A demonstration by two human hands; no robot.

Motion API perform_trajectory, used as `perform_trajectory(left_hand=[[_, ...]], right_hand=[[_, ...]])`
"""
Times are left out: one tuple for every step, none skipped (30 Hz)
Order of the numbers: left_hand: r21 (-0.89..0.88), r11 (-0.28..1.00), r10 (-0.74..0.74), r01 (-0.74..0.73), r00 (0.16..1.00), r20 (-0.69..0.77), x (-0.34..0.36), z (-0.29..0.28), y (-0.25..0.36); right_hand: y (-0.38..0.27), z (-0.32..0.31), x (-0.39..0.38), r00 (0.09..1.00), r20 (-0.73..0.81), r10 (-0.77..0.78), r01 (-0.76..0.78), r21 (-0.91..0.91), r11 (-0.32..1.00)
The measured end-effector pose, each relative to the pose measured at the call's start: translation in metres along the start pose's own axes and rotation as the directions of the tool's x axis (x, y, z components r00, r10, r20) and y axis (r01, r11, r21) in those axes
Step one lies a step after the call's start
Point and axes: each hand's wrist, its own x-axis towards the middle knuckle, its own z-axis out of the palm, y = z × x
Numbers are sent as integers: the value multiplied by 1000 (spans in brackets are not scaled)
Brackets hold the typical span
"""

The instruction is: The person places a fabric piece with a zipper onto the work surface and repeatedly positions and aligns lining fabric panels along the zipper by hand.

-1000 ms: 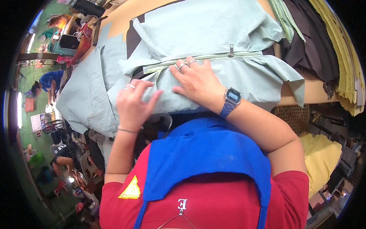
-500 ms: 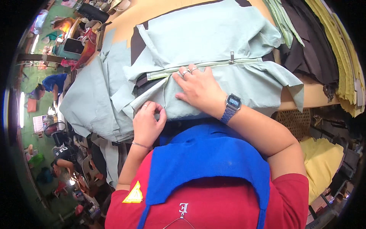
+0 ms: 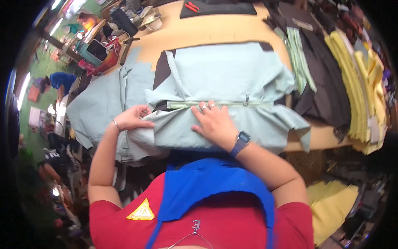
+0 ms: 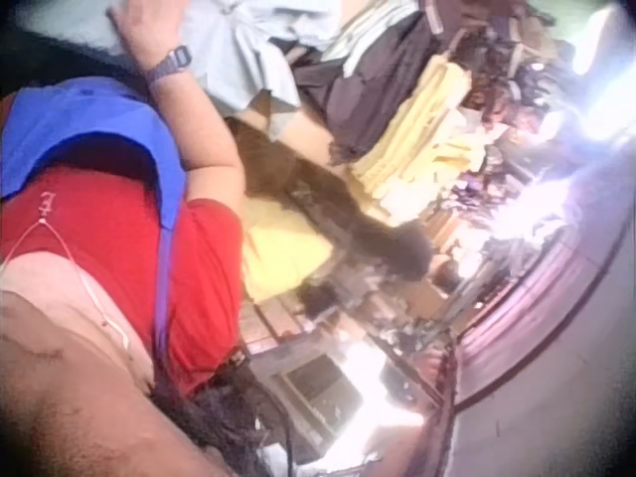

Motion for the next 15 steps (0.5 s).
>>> perform_trajectory(left_hand=[[374,926,-25,56,996,-88,-1,-17,-13],[484,870,10,100,976,-219,0,-32,-25],[573,802,48,170,937,-345,0,-44,-37],[580,750,81,318,826,-557,-3,-53,-50],[524,594,-142,610,721,-679,1,-66,-29],[528,494,-18,691,615,-788,-2,-61,-1],[494,387,113,778,492,-863,-6,-52,19],[532,400,335,746,421,-843,-3,-37,16],[580,394,540,713,331,-773,2,-19,12],[711,461,608,531,394,-689,5,0,26],[803,504,678,318,430,-596,8,23,42],[823,557,683,114,501,-532,15,49,53],[794,601,694,-90,551,-462,19,68,61],[778,621,677,-94,565,-472,24,79,58],[783,607,667,-137,624,-407,33,87,54]], right_hand=[[-2,-1,1,1000,17,-4,4,17,1000],[-2,1,0,1000,5,-20,20,3,1000],[-3,0,-1,1000,16,-19,19,11,1000],[-4,-1,-1,999,30,-17,17,25,1000],[-5,-3,-3,998,42,-53,54,-13,998],[-5,0,-5,999,6,-32,32,-14,999],[-5,-1,-6,999,-31,-19,19,-7,1000],[-5,-2,-3,999,-18,-45,45,-20,999],[-6,-3,-2,999,-22,-42,41,-17,999],[-6,-2,-3,999,-22,-30,30,-10,1000],[-6,-1,-3,999,6,-33,33,-10,999],[-4,2,-2,999,-8,-36,36,-5,999],[-1,1,0,999,-22,-42,42,-2,999],[0,0,0,999,7,-47,47,5,999],[0,-6,1,999,5,-47,47,13,999]])
